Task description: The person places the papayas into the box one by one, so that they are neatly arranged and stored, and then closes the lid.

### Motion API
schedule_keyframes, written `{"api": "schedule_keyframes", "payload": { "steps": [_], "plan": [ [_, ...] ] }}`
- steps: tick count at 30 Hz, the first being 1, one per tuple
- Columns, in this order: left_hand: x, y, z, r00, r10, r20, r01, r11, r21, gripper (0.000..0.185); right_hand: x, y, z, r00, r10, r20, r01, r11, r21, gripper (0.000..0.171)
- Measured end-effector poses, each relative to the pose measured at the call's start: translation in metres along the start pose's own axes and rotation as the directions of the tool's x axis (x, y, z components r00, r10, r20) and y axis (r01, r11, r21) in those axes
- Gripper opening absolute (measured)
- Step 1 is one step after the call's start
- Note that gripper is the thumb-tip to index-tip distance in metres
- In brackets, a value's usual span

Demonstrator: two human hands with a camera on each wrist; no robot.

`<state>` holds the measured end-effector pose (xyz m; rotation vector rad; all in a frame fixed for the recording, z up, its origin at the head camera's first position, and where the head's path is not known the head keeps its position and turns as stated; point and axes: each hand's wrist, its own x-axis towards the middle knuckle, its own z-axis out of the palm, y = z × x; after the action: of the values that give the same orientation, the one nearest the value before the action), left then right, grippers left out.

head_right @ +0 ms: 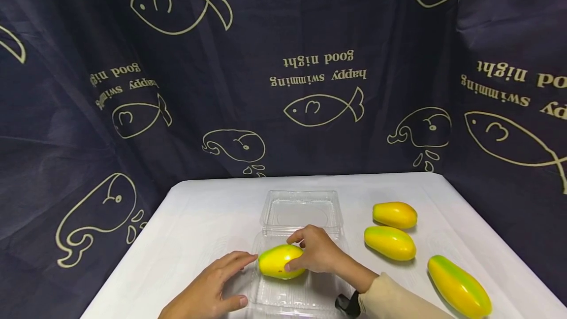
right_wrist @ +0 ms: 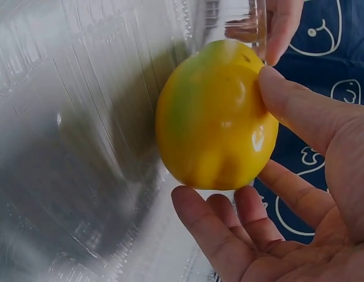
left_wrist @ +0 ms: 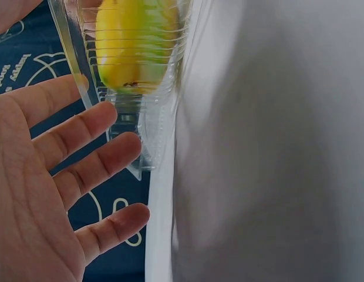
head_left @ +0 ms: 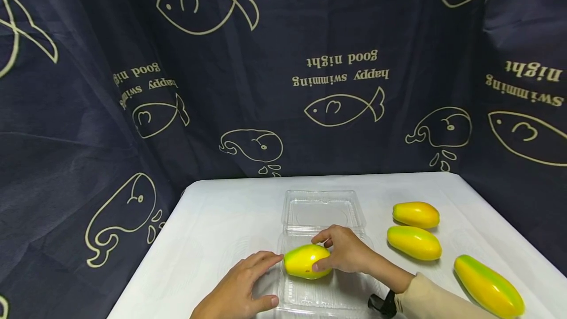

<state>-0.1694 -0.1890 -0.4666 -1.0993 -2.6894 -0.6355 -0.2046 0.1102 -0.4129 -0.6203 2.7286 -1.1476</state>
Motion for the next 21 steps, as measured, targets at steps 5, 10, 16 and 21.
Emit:
{"api": "schedule_keyframes", "payload": {
  "steps": [5,10,16,21],
  "plan": [
    [0.000,0.000,0.000,1.000,-0.005,0.005,0.005,1.000,-0.004,0.074,-0.003,-0.001,-0.002,1.000,-0.013,0.004,0.013,1.000,0.008,0.054],
    [0.000,0.000,-0.001,1.000,0.016,-0.008,-0.016,1.000,0.019,0.075,-0.005,-0.001,-0.005,1.000,-0.016,0.018,0.016,1.000,0.006,0.055],
    [-0.001,-0.001,0.000,1.000,0.022,-0.014,-0.022,0.999,0.045,0.074,-0.008,-0.003,-0.016,1.000,0.010,-0.020,-0.010,1.000,0.026,0.049],
    [0.000,-0.002,0.000,1.000,0.025,-0.017,-0.025,0.999,0.037,0.073,-0.012,-0.006,-0.030,0.996,0.058,-0.064,-0.053,0.996,0.078,0.049]
  ]
}}
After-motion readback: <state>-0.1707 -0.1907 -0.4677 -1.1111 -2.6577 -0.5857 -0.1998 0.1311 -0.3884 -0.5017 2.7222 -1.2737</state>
